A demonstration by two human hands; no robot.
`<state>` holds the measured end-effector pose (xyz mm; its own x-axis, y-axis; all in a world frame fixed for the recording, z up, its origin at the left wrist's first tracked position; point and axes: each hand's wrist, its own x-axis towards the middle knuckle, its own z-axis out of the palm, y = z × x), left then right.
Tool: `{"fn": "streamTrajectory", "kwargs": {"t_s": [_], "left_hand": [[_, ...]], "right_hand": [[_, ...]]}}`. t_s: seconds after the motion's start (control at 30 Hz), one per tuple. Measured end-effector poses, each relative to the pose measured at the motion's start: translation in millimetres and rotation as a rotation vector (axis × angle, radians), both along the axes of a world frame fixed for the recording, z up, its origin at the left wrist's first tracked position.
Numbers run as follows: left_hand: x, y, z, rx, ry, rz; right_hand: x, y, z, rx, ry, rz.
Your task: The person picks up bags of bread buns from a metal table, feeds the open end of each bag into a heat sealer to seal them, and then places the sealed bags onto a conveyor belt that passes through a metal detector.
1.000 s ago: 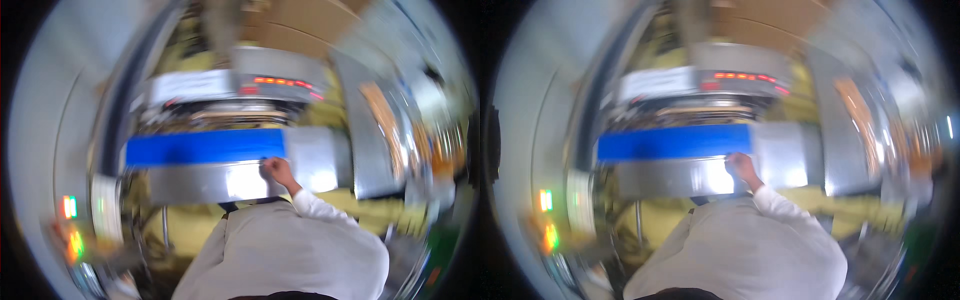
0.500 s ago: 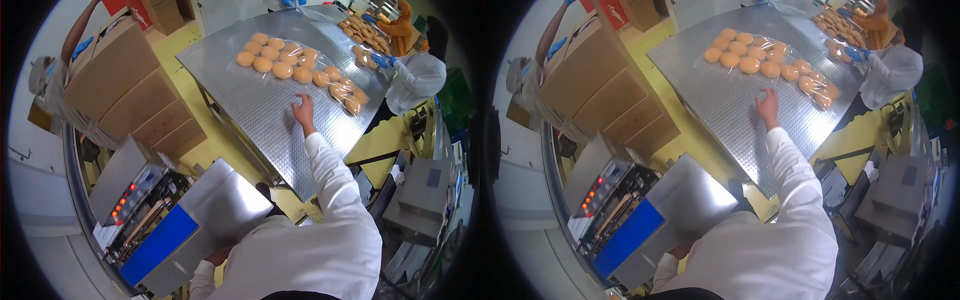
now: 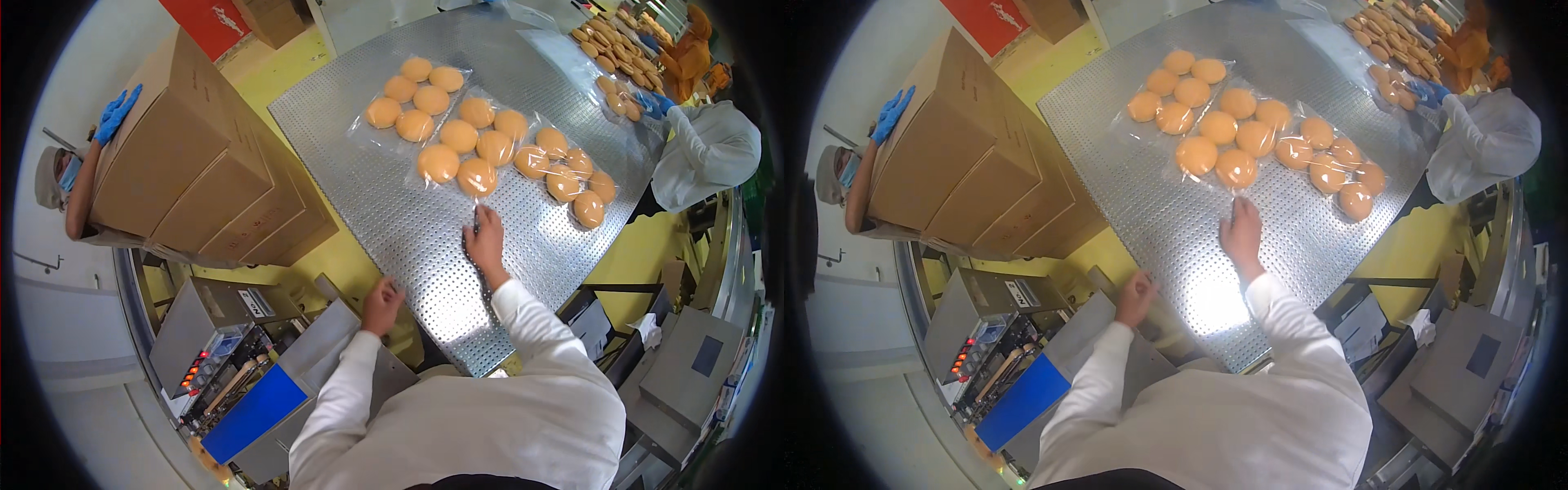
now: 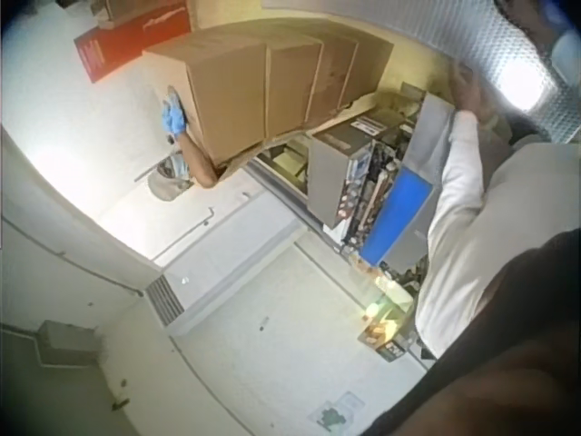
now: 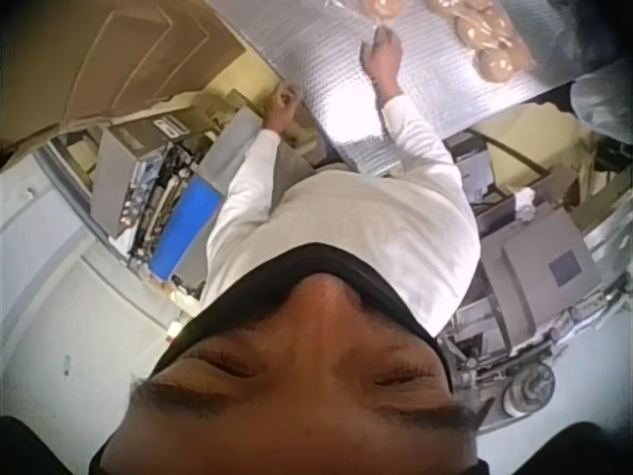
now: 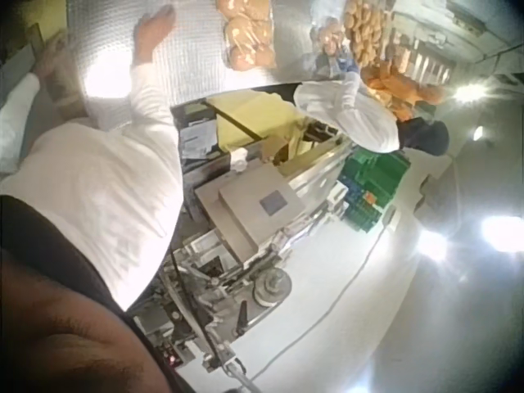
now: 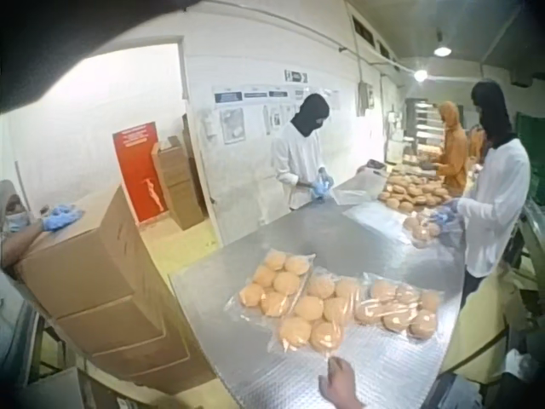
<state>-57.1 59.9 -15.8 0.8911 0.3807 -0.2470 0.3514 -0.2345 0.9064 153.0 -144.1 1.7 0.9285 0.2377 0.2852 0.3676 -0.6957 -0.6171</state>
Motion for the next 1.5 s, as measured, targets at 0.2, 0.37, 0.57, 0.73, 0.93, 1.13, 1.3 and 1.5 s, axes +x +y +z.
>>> {"fn": "streamTrajectory", "kwargs": {"t_s": [0.2,0.37,0.57,0.73,0.93,1.13,1.3,1.5], "left_hand": [[32,-40,25,0.000,0.157,0.372],[-19,-64,54,-0.819,0.303,0.630],[-59,-50,23,-0.949,0.094,0.697],[-53,-50,9,-0.788,-0.107,0.668],[-76,-63,0,-0.628,-0.270,0.578],[-120,-59,5,-0.637,-0.251,0.478],[-138,-46,22,-0.639,-0.189,0.489],[-97,-19,40,-0.110,-0.247,0.263]], "right_hand": [[-123,0,28,0.079,0.243,0.232],[-137,19,88,0.156,0.250,0.498],[-60,179,59,0.147,0.067,0.926],[-62,245,20,-0.813,0.167,1.277],[-79,190,47,-0.170,0.185,1.086],[-136,95,45,0.051,0.065,0.743],[-179,63,49,-0.029,0.042,0.521],[-171,54,86,-0.216,0.230,0.751]]}}
